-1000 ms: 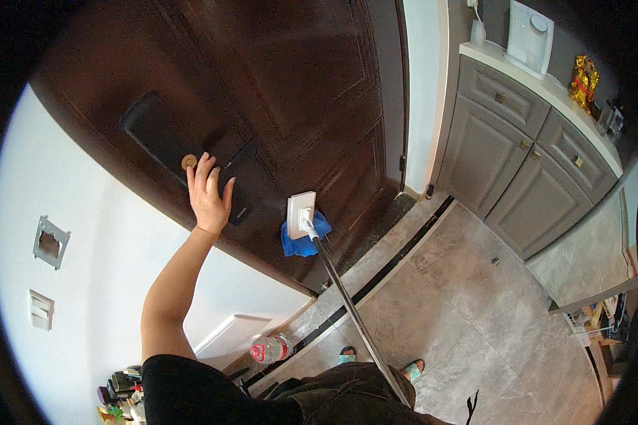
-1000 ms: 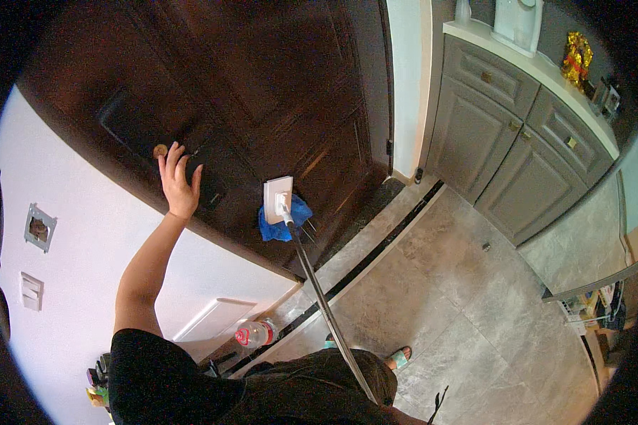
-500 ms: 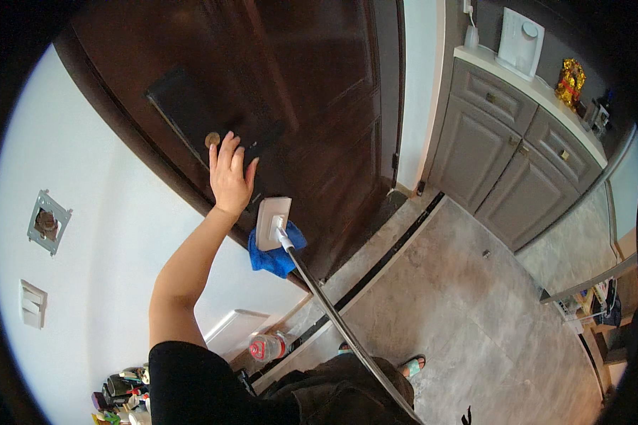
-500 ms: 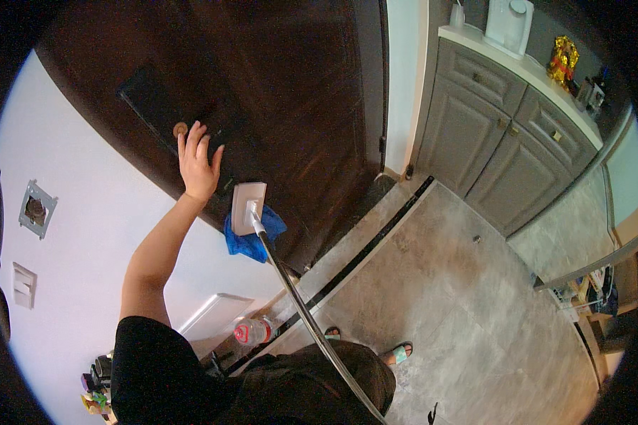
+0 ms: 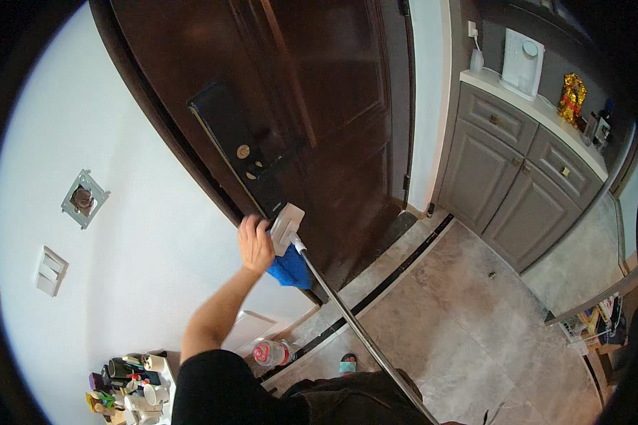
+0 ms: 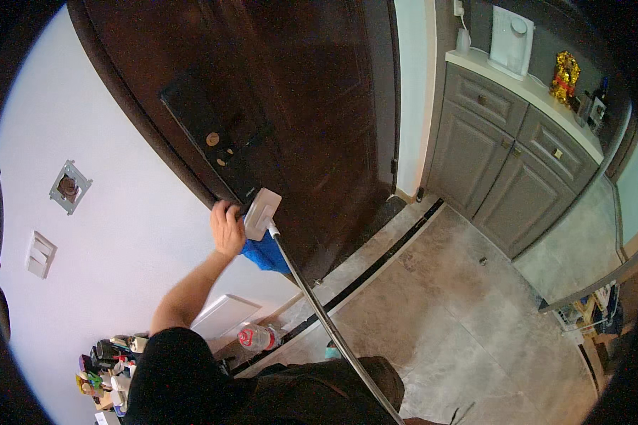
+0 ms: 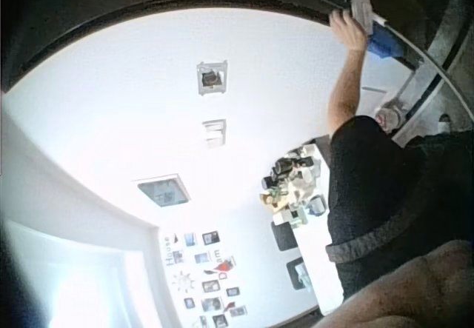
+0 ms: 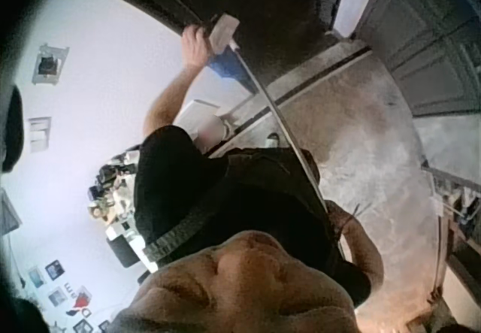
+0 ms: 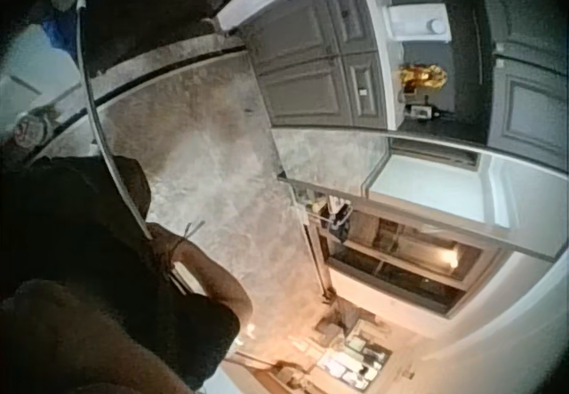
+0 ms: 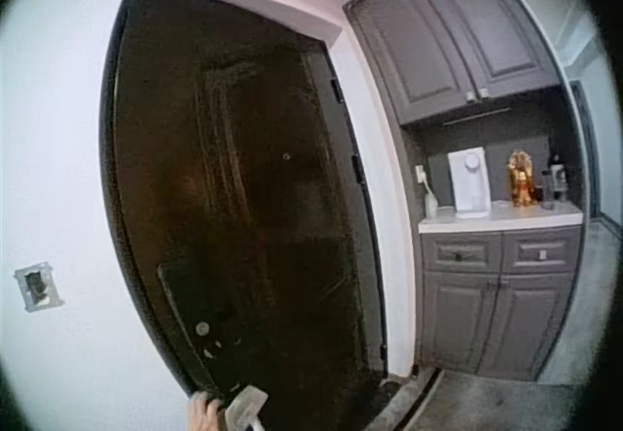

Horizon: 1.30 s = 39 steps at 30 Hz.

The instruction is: The person cleans the front door using a blue microfiber cloth attached to a long-handled mop. They wipe the exterior surface, then open the door to clean the interior side and the door handle.

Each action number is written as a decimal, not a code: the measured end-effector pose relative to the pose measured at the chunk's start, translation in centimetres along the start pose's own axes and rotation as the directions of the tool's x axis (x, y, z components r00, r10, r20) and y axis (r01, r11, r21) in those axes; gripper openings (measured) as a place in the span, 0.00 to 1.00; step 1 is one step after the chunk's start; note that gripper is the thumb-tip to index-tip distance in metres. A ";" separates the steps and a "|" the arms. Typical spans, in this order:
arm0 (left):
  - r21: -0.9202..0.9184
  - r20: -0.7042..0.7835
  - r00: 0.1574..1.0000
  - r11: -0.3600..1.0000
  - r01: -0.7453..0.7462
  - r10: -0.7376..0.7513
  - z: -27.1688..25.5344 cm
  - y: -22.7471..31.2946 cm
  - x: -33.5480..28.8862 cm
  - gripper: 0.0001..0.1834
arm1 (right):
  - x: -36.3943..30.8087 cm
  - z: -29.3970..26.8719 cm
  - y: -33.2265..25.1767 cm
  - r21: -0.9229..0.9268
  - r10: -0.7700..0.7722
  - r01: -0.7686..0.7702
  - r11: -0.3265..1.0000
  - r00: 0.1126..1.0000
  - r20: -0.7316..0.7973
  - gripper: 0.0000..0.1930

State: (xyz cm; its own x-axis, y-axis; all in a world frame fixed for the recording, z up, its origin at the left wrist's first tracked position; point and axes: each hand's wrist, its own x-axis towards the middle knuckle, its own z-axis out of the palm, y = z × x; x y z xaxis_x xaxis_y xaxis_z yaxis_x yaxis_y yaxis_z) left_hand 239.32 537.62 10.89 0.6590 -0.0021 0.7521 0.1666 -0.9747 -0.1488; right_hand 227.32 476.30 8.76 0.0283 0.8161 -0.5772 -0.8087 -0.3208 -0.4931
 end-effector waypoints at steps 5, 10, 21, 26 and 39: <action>0.157 0.426 0.577 0.685 0.711 -0.697 3.1 0.4 -5.2 0.20 | 0.3 0.6 -2.2 0.039 0.067 -0.067 0.997 0.998 -0.016 0.23; 0.230 0.615 0.365 0.602 0.764 -0.699 6.4 -2.7 -7.8 0.19 | 1.6 0.5 -3.7 -0.013 0.058 -0.059 0.998 0.997 -0.042 0.19; -0.660 -0.298 0.667 0.652 0.373 -0.683 -4.0 -4.2 9.1 0.10 | 5.5 0.7 -5.8 -0.205 -0.169 0.130 0.970 0.967 -0.189 0.09; -0.245 -0.564 0.738 0.928 0.281 -0.372 -6.9 -3.7 18.2 0.11 | 6.3 -0.3 -6.7 -0.266 -0.266 0.196 0.944 0.928 -0.259 0.09; -0.560 -0.309 0.883 0.818 0.132 -0.354 -8.3 0.9 14.2 0.22 | 1.7 -8.8 -8.9 -0.417 -0.425 0.263 0.870 0.828 -0.365 0.08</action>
State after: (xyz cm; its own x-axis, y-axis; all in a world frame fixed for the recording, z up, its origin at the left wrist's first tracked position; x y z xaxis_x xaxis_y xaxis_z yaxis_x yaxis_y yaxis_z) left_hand 242.76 534.83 26.72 0.2964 0.2744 0.9148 -0.1869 -0.9226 0.3373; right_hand 239.77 476.30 6.42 0.5819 0.6369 -0.5057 -0.4512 -0.2645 -0.8523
